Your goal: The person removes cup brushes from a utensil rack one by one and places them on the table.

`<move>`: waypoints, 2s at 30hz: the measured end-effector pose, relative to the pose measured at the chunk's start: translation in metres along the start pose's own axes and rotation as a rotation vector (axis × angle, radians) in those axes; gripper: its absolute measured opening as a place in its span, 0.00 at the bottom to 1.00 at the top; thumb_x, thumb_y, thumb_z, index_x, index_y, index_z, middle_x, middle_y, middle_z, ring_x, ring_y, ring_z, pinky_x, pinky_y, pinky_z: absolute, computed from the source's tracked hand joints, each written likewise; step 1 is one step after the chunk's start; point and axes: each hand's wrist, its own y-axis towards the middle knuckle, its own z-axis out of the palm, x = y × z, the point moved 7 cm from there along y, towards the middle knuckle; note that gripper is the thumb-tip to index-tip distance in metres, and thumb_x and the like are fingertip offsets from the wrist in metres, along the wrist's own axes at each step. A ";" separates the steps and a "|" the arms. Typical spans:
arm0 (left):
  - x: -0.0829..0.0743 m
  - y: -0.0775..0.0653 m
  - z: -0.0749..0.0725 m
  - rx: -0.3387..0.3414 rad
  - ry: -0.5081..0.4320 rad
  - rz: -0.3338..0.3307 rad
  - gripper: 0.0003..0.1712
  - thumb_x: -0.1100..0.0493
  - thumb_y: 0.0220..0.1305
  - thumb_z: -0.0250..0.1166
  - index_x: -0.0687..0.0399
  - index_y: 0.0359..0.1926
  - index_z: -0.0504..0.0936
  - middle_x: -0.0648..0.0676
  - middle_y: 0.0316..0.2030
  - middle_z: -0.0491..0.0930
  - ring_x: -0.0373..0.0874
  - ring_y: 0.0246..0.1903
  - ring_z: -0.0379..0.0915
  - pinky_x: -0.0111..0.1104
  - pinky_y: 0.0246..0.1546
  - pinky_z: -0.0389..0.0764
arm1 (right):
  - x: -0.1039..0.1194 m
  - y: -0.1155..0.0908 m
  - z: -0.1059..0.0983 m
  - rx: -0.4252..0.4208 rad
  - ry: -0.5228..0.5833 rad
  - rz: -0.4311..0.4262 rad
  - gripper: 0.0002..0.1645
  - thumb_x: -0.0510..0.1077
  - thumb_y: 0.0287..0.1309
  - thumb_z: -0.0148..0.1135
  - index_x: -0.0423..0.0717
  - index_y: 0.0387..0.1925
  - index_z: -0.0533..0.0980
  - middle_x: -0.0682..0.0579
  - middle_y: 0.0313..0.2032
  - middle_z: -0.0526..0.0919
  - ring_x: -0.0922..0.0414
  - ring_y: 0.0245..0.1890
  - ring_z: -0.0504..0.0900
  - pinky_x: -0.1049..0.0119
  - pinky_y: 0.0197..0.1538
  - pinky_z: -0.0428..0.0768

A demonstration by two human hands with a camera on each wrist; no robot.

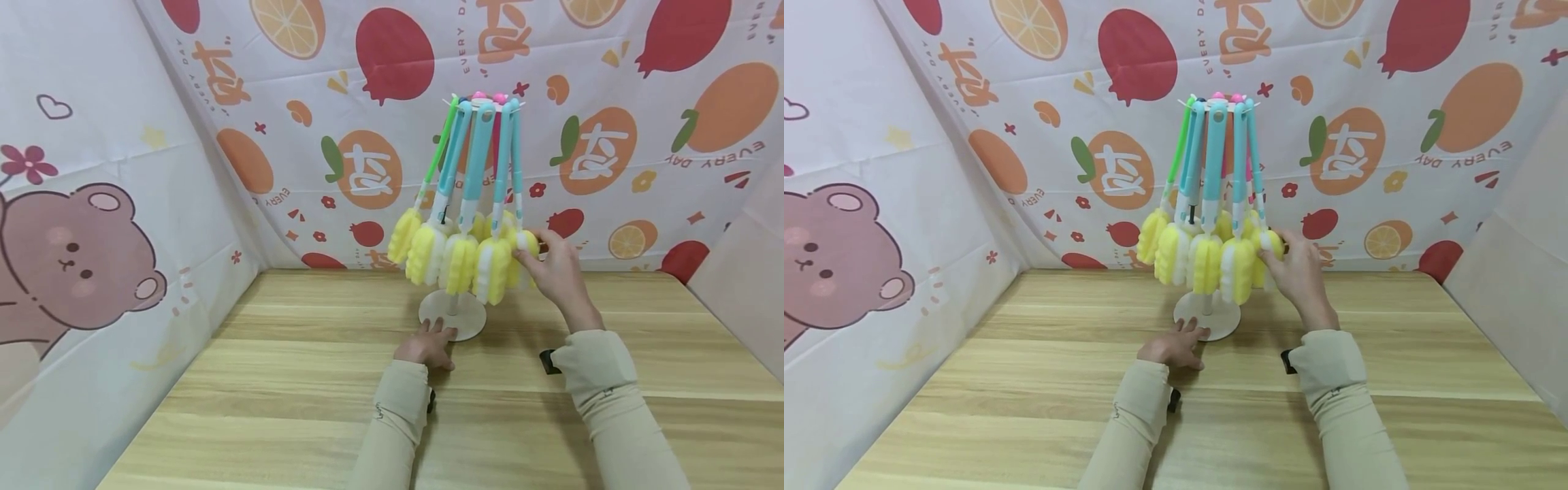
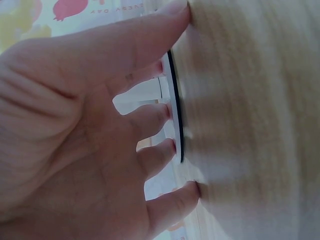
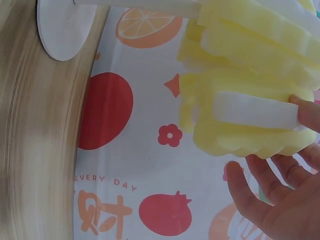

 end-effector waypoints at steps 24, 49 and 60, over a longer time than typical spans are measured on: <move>-0.001 0.002 0.000 0.018 0.012 0.010 0.38 0.51 0.54 0.64 0.42 0.65 0.59 0.55 0.69 0.44 0.53 0.65 0.33 0.54 0.58 0.57 | 0.002 0.011 -0.005 0.124 0.083 0.135 0.33 0.58 0.56 0.55 0.43 0.57 0.66 0.42 0.50 0.73 0.48 0.45 0.69 0.48 0.44 0.73; 0.003 0.003 0.004 -0.001 -0.010 0.004 0.38 0.51 0.53 0.65 0.39 0.64 0.60 0.52 0.69 0.44 0.50 0.65 0.32 0.56 0.55 0.61 | 0.008 0.021 -0.016 -0.146 0.073 0.131 0.15 0.45 0.55 0.60 0.34 0.36 0.78 0.44 0.35 0.74 0.53 0.37 0.68 0.62 0.36 0.68; 0.002 0.000 0.001 0.000 -0.018 0.003 0.38 0.51 0.53 0.65 0.40 0.64 0.60 0.53 0.69 0.44 0.52 0.65 0.33 0.56 0.55 0.61 | 0.010 0.021 -0.022 -0.211 0.052 0.120 0.13 0.41 0.53 0.61 0.32 0.33 0.78 0.43 0.33 0.74 0.53 0.34 0.68 0.64 0.35 0.66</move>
